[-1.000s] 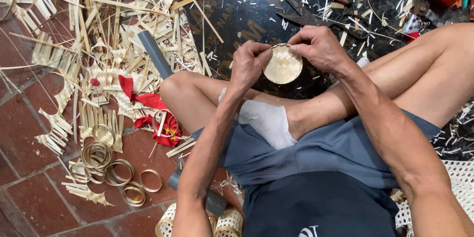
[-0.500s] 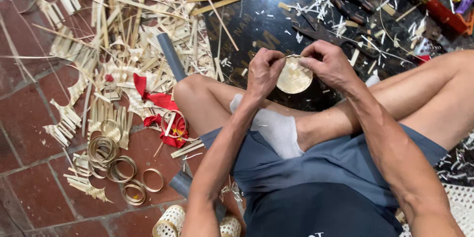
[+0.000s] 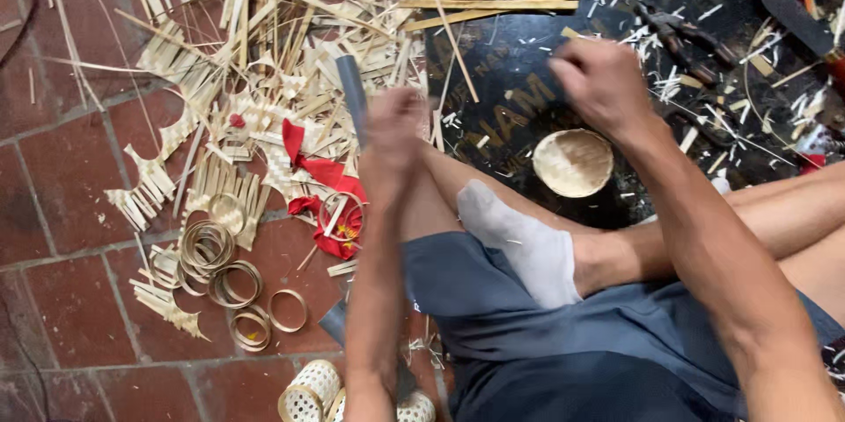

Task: The person sits on the floor assembling woven bamboo basket bodies. They squeeze glue from a bottle around the rim of a woven cylinder, press a bamboo ring onto the glued rim, secure it with plastic clothespins, fit the woven body into a base ring, and trim a thin bamboo strip with a knife.

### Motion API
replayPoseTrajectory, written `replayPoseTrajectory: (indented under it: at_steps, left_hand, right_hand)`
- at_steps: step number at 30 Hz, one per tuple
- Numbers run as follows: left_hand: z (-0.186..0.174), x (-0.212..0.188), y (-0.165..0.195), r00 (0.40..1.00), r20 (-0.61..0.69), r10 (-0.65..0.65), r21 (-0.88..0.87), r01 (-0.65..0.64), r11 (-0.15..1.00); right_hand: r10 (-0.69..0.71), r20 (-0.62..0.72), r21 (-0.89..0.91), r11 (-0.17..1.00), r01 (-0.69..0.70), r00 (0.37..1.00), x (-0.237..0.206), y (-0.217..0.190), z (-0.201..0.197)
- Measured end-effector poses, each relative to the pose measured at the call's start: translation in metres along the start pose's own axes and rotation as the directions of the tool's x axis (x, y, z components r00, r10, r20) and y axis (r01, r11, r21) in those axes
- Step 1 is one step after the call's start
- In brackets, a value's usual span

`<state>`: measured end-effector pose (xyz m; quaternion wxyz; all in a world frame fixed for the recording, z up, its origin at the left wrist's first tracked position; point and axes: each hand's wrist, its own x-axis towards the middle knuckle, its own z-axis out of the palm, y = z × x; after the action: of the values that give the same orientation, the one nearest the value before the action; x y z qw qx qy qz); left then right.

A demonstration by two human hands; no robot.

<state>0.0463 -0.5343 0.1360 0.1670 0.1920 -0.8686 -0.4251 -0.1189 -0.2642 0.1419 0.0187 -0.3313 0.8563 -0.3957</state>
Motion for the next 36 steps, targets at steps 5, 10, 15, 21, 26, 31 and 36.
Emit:
replayPoseTrajectory:
  at_steps: [5, 10, 15, 21, 26, 31, 36]
  left_hand:
    - [-0.055, 0.056, -0.082, 0.869, 0.035, -0.493, 0.331, 0.455, 0.826]
    - [-0.065, 0.053, -0.089, 0.825, 0.049, -0.563, 0.221, 0.541, 0.811]
    - [-0.124, 0.029, -0.059, 0.942, -0.128, -0.31, -0.53, 0.2, 0.824]
    - [-0.059, -0.029, 0.036, 0.967, 0.158, -0.2, -0.776, 0.247, 0.581]
    - [0.031, -0.097, 0.125, 0.869, 0.494, -0.035, -0.814, 0.476, 0.333]
    - [0.066, -0.13, 0.168, 0.845, 0.534, -0.023, -0.787, 0.508, 0.35]
    - [0.089, -0.138, 0.175, 0.832, 0.554, -0.038, -0.763, 0.526, 0.376]
  right_hand:
    - [0.105, 0.177, -0.132, 0.988, -0.082, 0.979, 0.11, -0.006, 0.131]
    - [0.209, 0.128, -0.199, 0.963, -0.181, 0.969, 0.137, -0.017, 0.159]
    - [0.337, 0.14, 0.823, 0.483, -0.299, 0.931, 0.093, -0.045, 0.057]
    - [0.326, -0.101, 0.995, 0.016, 0.101, 0.94, -0.026, -0.084, -0.037]
    - [0.38, -0.15, 0.988, 0.079, 0.129, 0.913, -0.112, -0.095, -0.069]
    - [0.44, -0.242, 0.951, 0.286, 0.121, 0.865, -0.172, -0.085, -0.088]
    - [0.411, -0.315, 0.933, 0.3, 0.199, 0.856, -0.202, -0.068, -0.087]
